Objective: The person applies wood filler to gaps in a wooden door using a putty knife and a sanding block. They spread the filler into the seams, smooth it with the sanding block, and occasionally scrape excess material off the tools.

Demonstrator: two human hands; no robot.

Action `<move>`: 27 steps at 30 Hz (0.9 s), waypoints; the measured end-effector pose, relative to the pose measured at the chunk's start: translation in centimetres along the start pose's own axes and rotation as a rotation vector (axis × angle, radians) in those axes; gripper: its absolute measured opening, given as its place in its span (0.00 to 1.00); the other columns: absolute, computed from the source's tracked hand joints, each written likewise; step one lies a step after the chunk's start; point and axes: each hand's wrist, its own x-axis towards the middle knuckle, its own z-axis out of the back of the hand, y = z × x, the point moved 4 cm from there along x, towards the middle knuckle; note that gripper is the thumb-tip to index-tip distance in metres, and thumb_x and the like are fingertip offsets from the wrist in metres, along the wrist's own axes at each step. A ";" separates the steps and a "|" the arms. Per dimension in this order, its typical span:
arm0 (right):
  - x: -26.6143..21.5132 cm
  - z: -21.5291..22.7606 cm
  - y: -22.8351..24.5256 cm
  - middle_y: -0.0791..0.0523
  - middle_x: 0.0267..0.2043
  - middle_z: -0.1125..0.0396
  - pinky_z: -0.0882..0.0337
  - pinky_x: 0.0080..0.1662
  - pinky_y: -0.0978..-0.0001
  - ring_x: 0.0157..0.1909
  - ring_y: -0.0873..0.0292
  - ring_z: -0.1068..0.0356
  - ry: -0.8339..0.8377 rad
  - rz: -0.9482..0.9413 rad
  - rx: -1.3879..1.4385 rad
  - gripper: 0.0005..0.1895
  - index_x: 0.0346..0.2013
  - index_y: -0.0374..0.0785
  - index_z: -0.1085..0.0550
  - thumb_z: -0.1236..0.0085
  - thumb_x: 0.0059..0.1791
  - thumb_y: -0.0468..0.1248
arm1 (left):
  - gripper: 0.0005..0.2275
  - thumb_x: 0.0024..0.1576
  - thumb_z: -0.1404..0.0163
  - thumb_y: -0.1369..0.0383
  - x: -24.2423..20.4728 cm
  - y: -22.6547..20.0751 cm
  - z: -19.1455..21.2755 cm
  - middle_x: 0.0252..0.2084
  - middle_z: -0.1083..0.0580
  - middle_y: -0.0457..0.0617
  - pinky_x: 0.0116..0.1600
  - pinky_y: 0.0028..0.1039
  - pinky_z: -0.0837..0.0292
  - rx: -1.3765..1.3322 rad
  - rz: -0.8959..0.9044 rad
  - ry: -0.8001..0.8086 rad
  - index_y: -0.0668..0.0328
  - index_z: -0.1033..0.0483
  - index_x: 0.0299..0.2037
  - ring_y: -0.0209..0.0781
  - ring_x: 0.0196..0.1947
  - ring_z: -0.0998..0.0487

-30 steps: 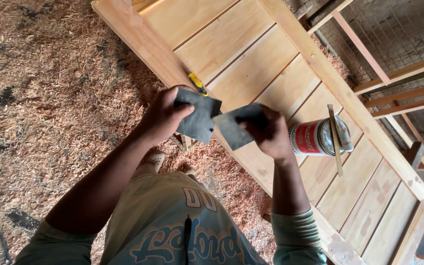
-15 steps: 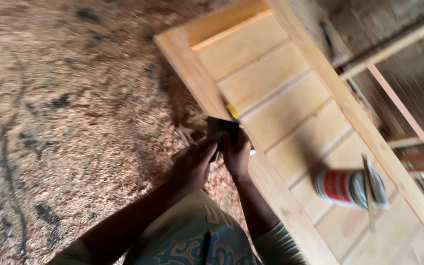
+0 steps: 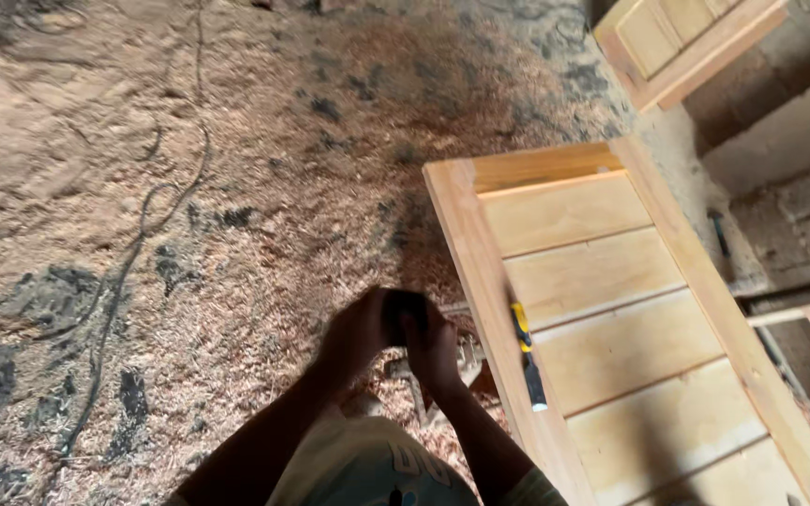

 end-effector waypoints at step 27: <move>-2.2 -3.2 9.8 0.53 0.31 0.29 0.32 0.30 0.63 0.32 0.56 0.28 0.055 0.868 -0.189 0.03 0.40 0.32 0.24 0.42 0.52 0.27 | 0.24 0.72 0.60 0.45 -5.4 10.6 -4.6 0.19 0.38 0.45 0.14 0.25 0.44 -1.700 1.151 -0.317 0.55 0.37 0.31 0.33 0.12 0.42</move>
